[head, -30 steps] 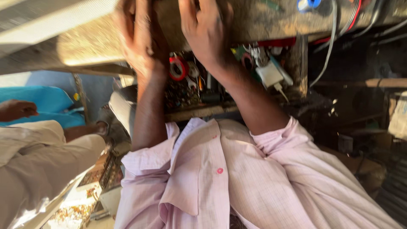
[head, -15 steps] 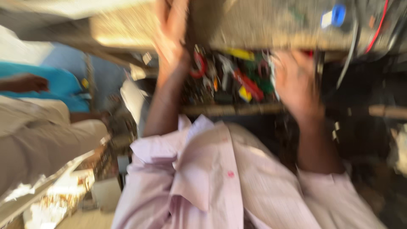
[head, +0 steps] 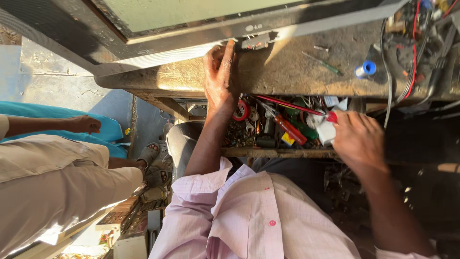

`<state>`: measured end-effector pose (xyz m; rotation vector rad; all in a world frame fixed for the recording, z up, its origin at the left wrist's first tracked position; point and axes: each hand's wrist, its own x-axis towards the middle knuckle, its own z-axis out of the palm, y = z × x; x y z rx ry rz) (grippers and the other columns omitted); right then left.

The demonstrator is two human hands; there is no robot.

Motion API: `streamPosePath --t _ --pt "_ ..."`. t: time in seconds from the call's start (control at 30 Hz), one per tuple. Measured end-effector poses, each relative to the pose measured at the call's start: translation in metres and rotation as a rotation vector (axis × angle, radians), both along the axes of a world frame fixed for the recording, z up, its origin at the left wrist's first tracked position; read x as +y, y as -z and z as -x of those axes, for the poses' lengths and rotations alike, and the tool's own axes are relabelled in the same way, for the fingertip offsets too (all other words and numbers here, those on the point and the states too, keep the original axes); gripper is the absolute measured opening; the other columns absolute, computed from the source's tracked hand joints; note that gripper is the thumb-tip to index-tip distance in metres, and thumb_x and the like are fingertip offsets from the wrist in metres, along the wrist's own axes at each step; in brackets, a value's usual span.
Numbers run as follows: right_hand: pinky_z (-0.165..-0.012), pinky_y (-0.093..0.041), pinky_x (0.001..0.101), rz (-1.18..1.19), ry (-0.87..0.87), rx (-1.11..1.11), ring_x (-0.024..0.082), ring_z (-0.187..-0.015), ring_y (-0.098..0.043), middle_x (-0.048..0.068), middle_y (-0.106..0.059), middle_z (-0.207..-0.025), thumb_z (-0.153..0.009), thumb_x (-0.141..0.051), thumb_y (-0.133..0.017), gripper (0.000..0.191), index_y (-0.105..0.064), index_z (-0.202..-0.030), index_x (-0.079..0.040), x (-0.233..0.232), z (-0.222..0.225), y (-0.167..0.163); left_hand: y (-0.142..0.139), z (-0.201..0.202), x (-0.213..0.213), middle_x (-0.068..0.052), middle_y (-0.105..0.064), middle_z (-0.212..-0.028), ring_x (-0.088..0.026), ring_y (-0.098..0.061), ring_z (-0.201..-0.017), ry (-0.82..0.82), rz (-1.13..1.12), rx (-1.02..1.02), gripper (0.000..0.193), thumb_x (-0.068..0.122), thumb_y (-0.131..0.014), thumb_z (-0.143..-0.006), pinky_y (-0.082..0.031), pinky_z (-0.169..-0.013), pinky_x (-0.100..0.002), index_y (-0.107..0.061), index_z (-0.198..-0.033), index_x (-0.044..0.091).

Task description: The person uses a soldering iron to work on wires attached to a small circuit board on a television. They then use a screwdriver to adjust components on the board and later pry open a remote control to inspect its internal circuitry.

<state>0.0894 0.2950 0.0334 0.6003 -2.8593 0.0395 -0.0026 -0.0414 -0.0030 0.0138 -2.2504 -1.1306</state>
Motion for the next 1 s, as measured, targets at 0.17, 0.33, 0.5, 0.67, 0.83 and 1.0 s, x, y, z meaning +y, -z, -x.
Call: streamPosePath --t 0.17,0.33,0.5,0.67,0.83,1.0 --pt "-0.068 -0.06 0.0416 0.161 0.196 -0.252 0.029 -0.078 -0.073 0.014 -0.077 -0.098 -0.09 -0.021 -0.074 0.031 -0.074 -0.119 -0.011 0.027 -0.075 -0.04 0.014 -0.002 -0.002 -0.01 -0.052 -0.147 -0.028 -0.07 -0.127 0.034 -0.042 0.04 0.049 0.004 -0.06 -0.108 -0.062 -0.105 -0.037 -0.058 -0.151 0.026" --pt "-0.057 -0.063 0.0292 0.794 0.339 -0.514 0.017 -0.07 -0.075 0.012 -0.079 -0.1 -0.094 -0.016 -0.067 0.033 -0.071 -0.126 -0.007 0.036 -0.14 -0.032 0.028 -0.002 0.001 -0.012 -0.051 -0.15 -0.025 -0.071 -0.124 0.011 -0.045 0.027 0.043 0.008 -0.063 -0.113 -0.064 -0.103 -0.034 -0.059 -0.151 0.027" --pt "-0.074 -0.059 0.0278 0.882 0.317 -0.232 0.017 -0.086 -0.075 0.014 -0.077 -0.107 -0.096 -0.008 -0.07 0.038 -0.067 -0.133 -0.001 -0.015 -0.147 -0.013 0.028 0.016 0.012 -0.011 -0.05 -0.146 -0.024 -0.07 -0.118 -0.076 -0.047 0.146 0.053 0.015 -0.078 -0.102 -0.066 -0.095 -0.033 -0.058 -0.15 0.023" --pt "-0.084 -0.059 0.0329 0.76 0.225 -0.038 0.024 -0.1 -0.075 0.019 -0.074 -0.112 -0.094 0.0 -0.074 0.038 -0.066 -0.132 0.002 -0.057 -0.127 -0.033 0.014 0.018 0.027 -0.018 -0.044 -0.147 -0.031 -0.064 -0.119 -0.174 0.034 0.143 0.072 0.036 -0.092 -0.085 -0.061 -0.093 -0.036 -0.057 -0.146 0.017" --pt "-0.084 -0.06 0.0345 0.712 0.211 -0.059 0.026 -0.1 -0.076 0.02 -0.074 -0.111 -0.093 -0.001 -0.074 0.039 -0.066 -0.131 0.003 -0.069 -0.125 -0.047 0.0 0.005 0.028 -0.022 -0.039 -0.148 -0.031 -0.064 -0.12 -0.131 0.014 0.058 0.08 0.04 -0.091 -0.086 -0.065 -0.093 -0.039 -0.051 -0.149 0.009" --pt "-0.084 -0.061 0.0353 0.685 0.217 -0.064 0.028 -0.101 -0.076 0.021 -0.074 -0.112 -0.092 -0.001 -0.075 0.04 -0.066 -0.131 0.004 -0.068 -0.127 -0.043 -0.008 0.004 0.026 -0.022 -0.04 -0.147 -0.034 -0.064 -0.121 -0.139 0.037 0.019 0.08 0.043 -0.09 -0.086 -0.065 -0.09 -0.04 -0.051 -0.147 0.009"
